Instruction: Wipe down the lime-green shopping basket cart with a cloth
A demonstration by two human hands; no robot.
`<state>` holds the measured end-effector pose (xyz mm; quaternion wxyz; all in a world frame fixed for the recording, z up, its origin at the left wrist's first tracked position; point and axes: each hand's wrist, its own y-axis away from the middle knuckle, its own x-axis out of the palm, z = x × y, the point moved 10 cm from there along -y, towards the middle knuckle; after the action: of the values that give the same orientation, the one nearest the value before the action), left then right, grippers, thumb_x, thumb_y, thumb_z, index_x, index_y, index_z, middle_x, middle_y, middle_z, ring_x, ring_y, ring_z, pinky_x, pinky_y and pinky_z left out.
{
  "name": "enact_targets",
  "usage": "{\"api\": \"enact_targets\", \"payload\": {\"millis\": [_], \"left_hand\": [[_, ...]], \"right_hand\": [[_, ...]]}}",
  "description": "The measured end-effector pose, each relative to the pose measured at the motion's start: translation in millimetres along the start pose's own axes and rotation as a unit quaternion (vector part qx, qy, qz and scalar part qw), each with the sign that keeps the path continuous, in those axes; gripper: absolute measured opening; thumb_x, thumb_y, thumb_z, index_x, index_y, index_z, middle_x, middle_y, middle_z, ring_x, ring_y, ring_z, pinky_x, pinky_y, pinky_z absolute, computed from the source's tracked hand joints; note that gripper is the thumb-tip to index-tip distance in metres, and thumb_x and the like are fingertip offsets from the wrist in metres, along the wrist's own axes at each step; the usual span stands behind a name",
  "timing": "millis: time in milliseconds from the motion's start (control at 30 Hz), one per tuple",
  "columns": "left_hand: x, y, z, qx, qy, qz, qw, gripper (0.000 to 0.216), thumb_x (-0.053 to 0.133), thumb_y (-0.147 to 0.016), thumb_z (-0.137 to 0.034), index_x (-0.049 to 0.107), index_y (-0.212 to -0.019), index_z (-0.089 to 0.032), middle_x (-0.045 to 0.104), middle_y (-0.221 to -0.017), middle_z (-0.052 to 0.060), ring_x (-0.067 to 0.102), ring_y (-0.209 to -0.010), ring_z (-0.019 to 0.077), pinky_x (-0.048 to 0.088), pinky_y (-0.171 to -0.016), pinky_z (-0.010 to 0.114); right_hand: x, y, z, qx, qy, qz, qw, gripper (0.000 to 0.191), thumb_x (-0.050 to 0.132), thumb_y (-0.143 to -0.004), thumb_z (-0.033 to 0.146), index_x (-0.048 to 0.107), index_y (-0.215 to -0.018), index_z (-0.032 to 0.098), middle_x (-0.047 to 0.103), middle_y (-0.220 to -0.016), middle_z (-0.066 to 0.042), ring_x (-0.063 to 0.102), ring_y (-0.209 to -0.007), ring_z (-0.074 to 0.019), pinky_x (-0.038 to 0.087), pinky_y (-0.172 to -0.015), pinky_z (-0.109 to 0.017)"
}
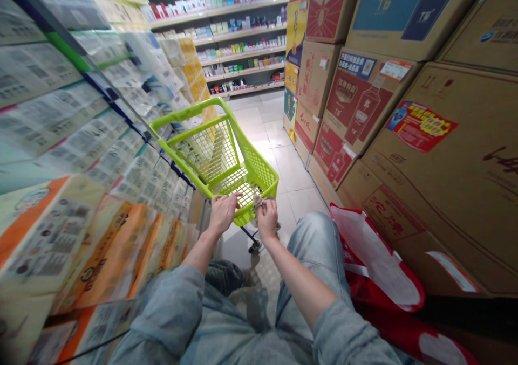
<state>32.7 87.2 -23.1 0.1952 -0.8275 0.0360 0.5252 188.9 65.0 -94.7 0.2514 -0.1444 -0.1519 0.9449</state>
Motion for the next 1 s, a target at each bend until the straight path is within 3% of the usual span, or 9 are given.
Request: {"api": "enact_targets", "payload": {"millis": [133,267,500,567,700,800,1000], "left_hand": [[3,-3,1,-0.004,-0.011,0.014,1.0,0.044,0.018,-0.097,-0.033,0.052,-0.123,-0.026,0.071,-0.088,0.0,0.059,-0.091,0.0173,0.026,-0.089,0.037],[5,-4,3,0.002,-0.054,0.04,0.998,0.046,0.015,-0.098,-0.031,0.054,-0.121,-0.023,0.071,-0.082,0.001,0.059,-0.087,0.0164,0.028,-0.084,0.035],[8,-4,5,0.01,-0.068,0.059,0.996,0.051,0.014,-0.098,-0.031,0.064,-0.106,-0.027,0.071,-0.078,0.0,0.059,-0.081,0.0152,0.029,-0.082,0.035],[9,-5,4,0.009,-0.062,0.058,0.996,0.053,0.014,-0.098,-0.03,0.067,-0.099,-0.028,0.071,-0.079,-0.001,0.058,-0.081,0.0156,0.029,-0.081,0.036],[7,-5,-2,0.023,-0.074,0.055,0.996,0.054,0.018,-0.098,-0.03,0.07,-0.083,-0.026,0.073,-0.082,0.0,0.057,-0.082,0.0165,0.028,-0.083,0.037],[5,-4,-6,0.031,-0.095,0.05,0.994,0.051,0.024,-0.097,-0.031,0.069,-0.075,-0.023,0.073,-0.081,0.001,0.056,-0.081,0.0169,0.028,-0.083,0.037],[4,-1,-3,0.037,-0.115,0.038,0.992,0.053,0.023,-0.097,-0.031,0.068,-0.07,-0.022,0.073,-0.077,0.003,0.055,-0.076,0.0172,0.029,-0.083,0.038]], "right_hand": [[31,40,19,0.024,-0.051,0.051,0.997,0.008,0.046,-0.075,0.016,0.051,-0.071,0.021,0.051,-0.078,-0.001,0.051,-0.076,-0.0159,0.041,-0.07,-0.026],[39,47,19,0.057,-0.058,0.049,0.996,0.005,0.049,-0.072,0.019,0.051,-0.068,0.02,0.053,-0.075,0.0,0.052,-0.074,-0.0155,0.041,-0.07,-0.026],[7,-8,-37,0.16,-0.054,-0.037,0.985,0.017,0.057,-0.069,0.034,0.057,-0.073,0.018,0.063,-0.075,-0.004,0.056,-0.07,-0.0174,0.043,-0.067,-0.028],[-7,-30,-59,0.216,-0.066,-0.074,0.971,0.018,0.059,-0.066,0.033,0.059,-0.074,0.016,0.065,-0.073,-0.005,0.057,-0.066,-0.0174,0.044,-0.062,-0.027],[-19,-56,-76,0.235,-0.074,-0.091,0.965,0.02,0.057,-0.063,0.027,0.061,-0.078,0.014,0.067,-0.073,-0.005,0.058,-0.063,-0.0165,0.043,-0.058,-0.025],[-10,-42,-77,0.245,-0.086,-0.081,0.962,0.014,0.056,-0.062,0.025,0.062,-0.069,0.015,0.064,-0.061,-0.002,0.055,-0.055,-0.0148,0.041,-0.053,-0.024],[19,19,-74,0.287,-0.136,-0.072,0.946,0.01,0.055,-0.061,0.025,0.06,-0.063,0.016,0.06,-0.053,0.001,0.053,-0.051,-0.013,0.04,-0.048,-0.022]]}}
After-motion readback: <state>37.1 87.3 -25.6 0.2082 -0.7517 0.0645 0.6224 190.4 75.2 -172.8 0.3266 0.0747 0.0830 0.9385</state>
